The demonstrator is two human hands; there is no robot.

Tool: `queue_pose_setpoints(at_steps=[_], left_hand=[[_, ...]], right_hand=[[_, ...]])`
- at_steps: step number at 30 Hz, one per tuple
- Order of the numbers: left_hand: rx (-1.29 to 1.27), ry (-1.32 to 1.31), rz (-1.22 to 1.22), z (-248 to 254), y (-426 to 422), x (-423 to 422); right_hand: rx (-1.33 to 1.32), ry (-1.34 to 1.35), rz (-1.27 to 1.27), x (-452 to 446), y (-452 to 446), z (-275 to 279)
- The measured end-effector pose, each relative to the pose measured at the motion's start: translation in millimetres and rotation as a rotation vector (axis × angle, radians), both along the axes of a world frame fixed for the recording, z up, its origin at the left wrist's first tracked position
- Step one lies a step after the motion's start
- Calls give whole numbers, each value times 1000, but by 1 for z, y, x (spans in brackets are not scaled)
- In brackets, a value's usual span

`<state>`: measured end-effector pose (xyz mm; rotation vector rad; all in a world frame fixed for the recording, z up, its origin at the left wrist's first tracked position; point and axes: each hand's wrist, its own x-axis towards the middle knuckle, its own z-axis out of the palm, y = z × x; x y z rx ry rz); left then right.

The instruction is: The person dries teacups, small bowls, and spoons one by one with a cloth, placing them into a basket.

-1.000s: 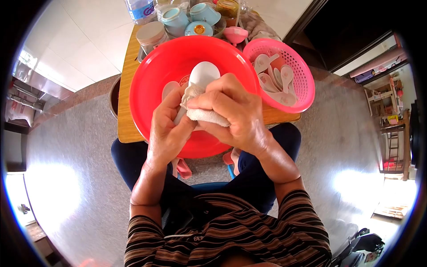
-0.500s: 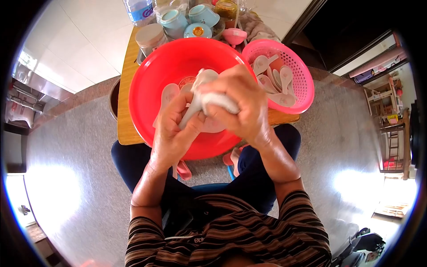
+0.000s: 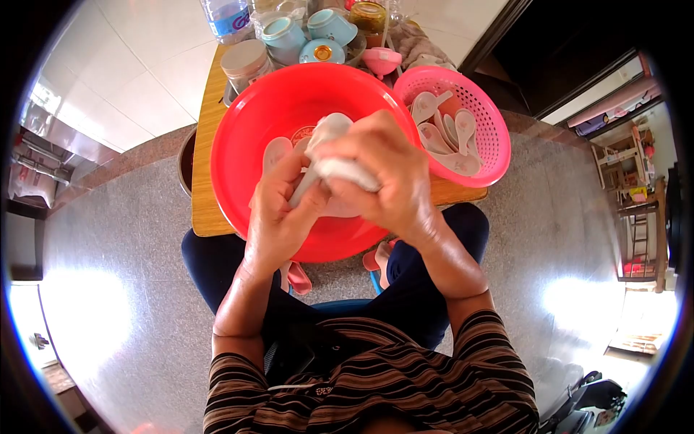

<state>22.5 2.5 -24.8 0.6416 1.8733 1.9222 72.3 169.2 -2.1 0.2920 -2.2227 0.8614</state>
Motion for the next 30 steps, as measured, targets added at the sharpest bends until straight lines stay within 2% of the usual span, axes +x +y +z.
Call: queue_pose_setpoints(at_steps=[3,4,5,7,9,11,12,13,15,16,18,19,21,22,23,25,27,30], left_hand=[[44,105,-14,-3,1,1],[-79,172,-95,-2,-9,-6],[-80,168,-94,1,-12,-5],[50,-1,-138,12,-14,-4],[171,-111,-155,18,-14,-4],[-74,223,37,14,-16,-11],[-202,396,139,11,-17,-15],[-203,395,136,7,-16,-19],[-466,700,242,2,-14,-23],[-464,699,236,1,-13,-22],[-627,845,143,1,-11,-21],[-621,846,136,0,-10,-20],[-782,829,65,-2,-8,-18],[-779,832,60,-3,-8,-17],[-798,851,53,-4,-7,-17],[-818,875,37,-5,-6,-17],[-834,933,34,-6,-5,-18],[-835,966,49,-10,-5,-18]], right_hand=[[58,4,25,4,-4,2],[7,-4,39,2,1,3],[-44,-12,55,-1,7,4],[-68,25,45,-10,21,5],[-52,-66,-123,-14,35,0],[-33,-25,-163,-15,51,-3],[-189,-33,-162,-12,57,1],[-344,-42,-160,-8,65,5],[-237,69,-351,-2,94,10],[-236,67,-357,2,106,13],[-181,67,-629,11,126,17],[-178,68,-638,15,134,18],[-51,-65,-828,21,148,13],[-10,-194,-862,23,158,8],[-12,-194,-867,22,167,1],[193,-429,-899,21,179,-15],[166,-485,-879,22,181,-21],[207,-891,-826,22,172,-18]])
